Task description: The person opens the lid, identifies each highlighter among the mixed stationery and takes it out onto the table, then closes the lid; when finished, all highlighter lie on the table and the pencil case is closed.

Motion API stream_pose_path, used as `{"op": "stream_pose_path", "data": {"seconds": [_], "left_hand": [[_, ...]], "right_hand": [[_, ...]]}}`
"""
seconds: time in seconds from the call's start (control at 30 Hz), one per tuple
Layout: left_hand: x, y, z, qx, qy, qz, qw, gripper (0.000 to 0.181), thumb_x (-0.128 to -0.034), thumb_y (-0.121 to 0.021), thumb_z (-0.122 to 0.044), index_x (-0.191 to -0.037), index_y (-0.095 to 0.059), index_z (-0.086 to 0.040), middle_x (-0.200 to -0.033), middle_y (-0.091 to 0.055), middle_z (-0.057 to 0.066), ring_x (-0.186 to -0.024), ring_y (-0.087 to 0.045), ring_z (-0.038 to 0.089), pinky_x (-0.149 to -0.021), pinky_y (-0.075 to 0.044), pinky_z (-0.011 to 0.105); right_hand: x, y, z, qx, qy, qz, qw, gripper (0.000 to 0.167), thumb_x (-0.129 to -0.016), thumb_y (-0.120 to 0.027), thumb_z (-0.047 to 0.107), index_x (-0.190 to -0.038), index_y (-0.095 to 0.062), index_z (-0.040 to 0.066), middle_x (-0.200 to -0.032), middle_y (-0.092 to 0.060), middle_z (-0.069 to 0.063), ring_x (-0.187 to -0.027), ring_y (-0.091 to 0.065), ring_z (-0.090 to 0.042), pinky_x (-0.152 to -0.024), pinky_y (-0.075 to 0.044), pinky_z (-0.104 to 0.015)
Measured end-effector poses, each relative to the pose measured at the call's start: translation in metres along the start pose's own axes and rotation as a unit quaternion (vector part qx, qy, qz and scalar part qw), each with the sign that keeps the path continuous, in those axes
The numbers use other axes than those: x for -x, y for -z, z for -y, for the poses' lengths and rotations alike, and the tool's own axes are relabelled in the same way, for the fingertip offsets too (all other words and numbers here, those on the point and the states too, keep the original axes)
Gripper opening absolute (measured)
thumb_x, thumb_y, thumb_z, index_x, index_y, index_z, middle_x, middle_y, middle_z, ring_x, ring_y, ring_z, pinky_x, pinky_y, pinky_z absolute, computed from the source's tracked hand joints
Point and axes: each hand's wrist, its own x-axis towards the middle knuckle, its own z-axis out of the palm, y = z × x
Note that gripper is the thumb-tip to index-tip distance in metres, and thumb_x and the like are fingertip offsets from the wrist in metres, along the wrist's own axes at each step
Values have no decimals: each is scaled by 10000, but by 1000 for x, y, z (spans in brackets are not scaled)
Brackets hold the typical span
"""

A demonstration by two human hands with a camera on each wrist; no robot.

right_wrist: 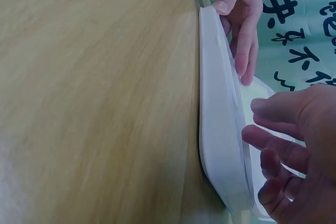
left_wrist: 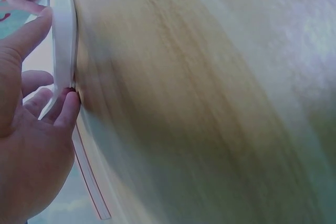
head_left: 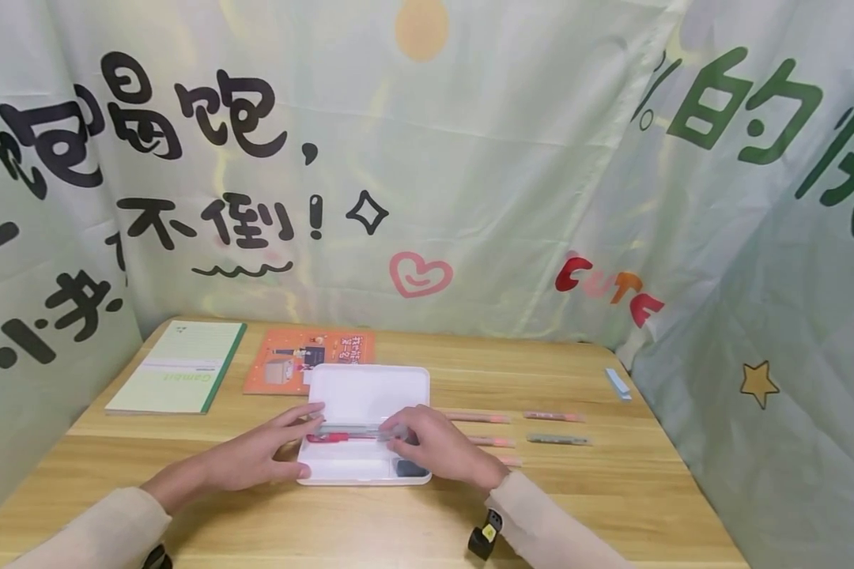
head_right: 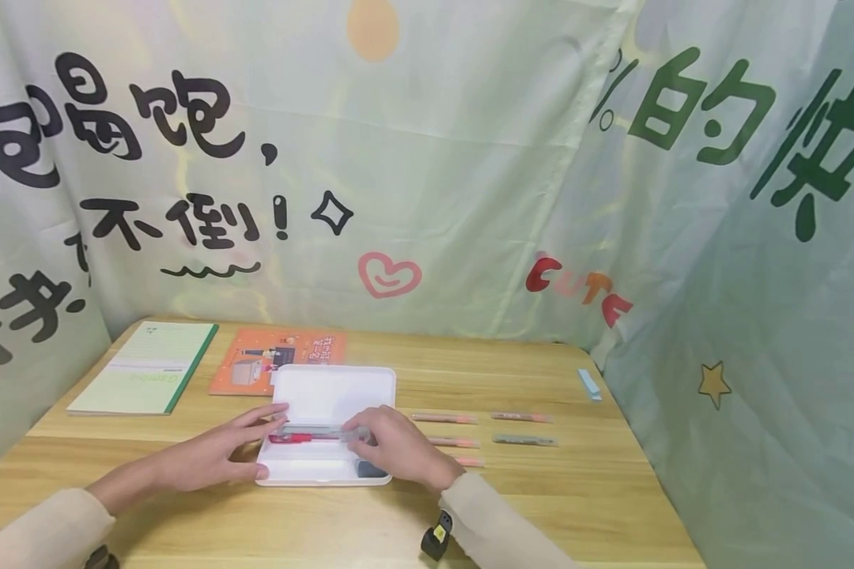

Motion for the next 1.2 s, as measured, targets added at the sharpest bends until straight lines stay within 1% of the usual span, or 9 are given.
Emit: {"op": "stream_pose_path", "data": {"seconds": [0.13, 0.27, 0.33, 0.47, 0.57, 0.73, 0.87, 1.0, 1.2], "left_hand": [[0, 1, -1, -12, 6, -22, 10000, 828, -1046, -706, -506, -1690, -395, -88, -1821, -219, 109, -1640, -255, 477, -1294, -345, 403], [1, 0, -1, -36, 82, -29, 10000, 833, -1044, -710, -504, -1696, -385, -98, -1823, -214, 101, -1646, -249, 466, -1296, -342, 477], [2, -1, 0, -75, 64, -48, 9999, 833, -1046, -709, -499, -1696, -383, -93, -1821, -220, 104, -1642, -258, 464, -1293, -347, 488], [2, -1, -1, -100, -29, -123, 9999, 832, -1046, -715, -486, -1688, -391, -68, -1811, -248, 114, -1629, -279, 471, -1290, -355, 418], [2, -1, -2, -75, -120, -111, 9998, 839, -1047, -713, -487, -1689, -385, -57, -1807, -251, 132, -1620, -281, 494, -1285, -360, 390], [0, 0, -2, -16, -98, -79, 9999, 845, -1046, -710, -496, -1691, -381, -61, -1813, -242, 114, -1631, -272, 473, -1288, -340, 339], [0, -1, -1, -38, -73, -100, 9999, 848, -1042, -715, -503, -1687, -390, -59, -1812, -248, 107, -1633, -277, 463, -1282, -330, 301], [-1, -1, 0, -45, 12, -90, 9999, 853, -1037, -716, -513, -1690, -389, -71, -1817, -242, 85, -1642, -270, 440, -1289, -324, 315], [-1, -1, 0, -75, 110, -61, 9999, 843, -1038, -717, -511, -1693, -392, -91, -1814, -248, 86, -1635, -281, 445, -1294, -346, 378]], "right_hand": [[-2, -1, 3, 168, 22, 24, 9999, 225, -1063, -717, 151, -1273, -795, 136, -1051, -756, 46, -825, -535, -39, -773, -475, -226], [-2, -5, 4, 339, 129, 139, 9992, 204, -1061, -711, 120, -1241, -807, 120, -1090, -788, 18, -916, -602, -55, -857, -512, -234], [-3, -7, 4, 467, 195, 162, 9986, 195, -1057, -716, 114, -1227, -812, 116, -1127, -797, 8, -964, -635, -64, -890, -533, -242], [-5, -8, 3, 651, 331, 145, 9972, 197, -1048, -730, 131, -1224, -812, 96, -1098, -794, -9, -981, -671, -101, -904, -544, -250], [-6, -6, 4, 571, 329, 263, 9975, 208, -1039, -744, 134, -1226, -813, 75, -1070, -783, -12, -951, -665, -87, -879, -542, -230], [-9, -4, 6, 415, 224, 443, 9979, 191, -1037, -746, 115, -1208, -818, 72, -1026, -747, 7, -868, -602, -58, -808, -509, -198], [-10, -4, 9, 412, 238, 406, 9980, 156, -1029, -746, 89, -1171, -809, 69, -1013, -732, 6, -884, -616, -69, -814, -513, -198], [-8, -3, 8, 393, 157, 308, 9986, 129, -1038, -731, 91, -1156, -783, 85, -1025, -716, 27, -930, -622, -55, -850, -528, -208], [-3, 10, 2, 280, 111, -63, 9995, 139, -1054, -689, 102, -1165, -771, 107, -1027, -682, 39, -892, -575, -59, -814, -508, -230]]}}
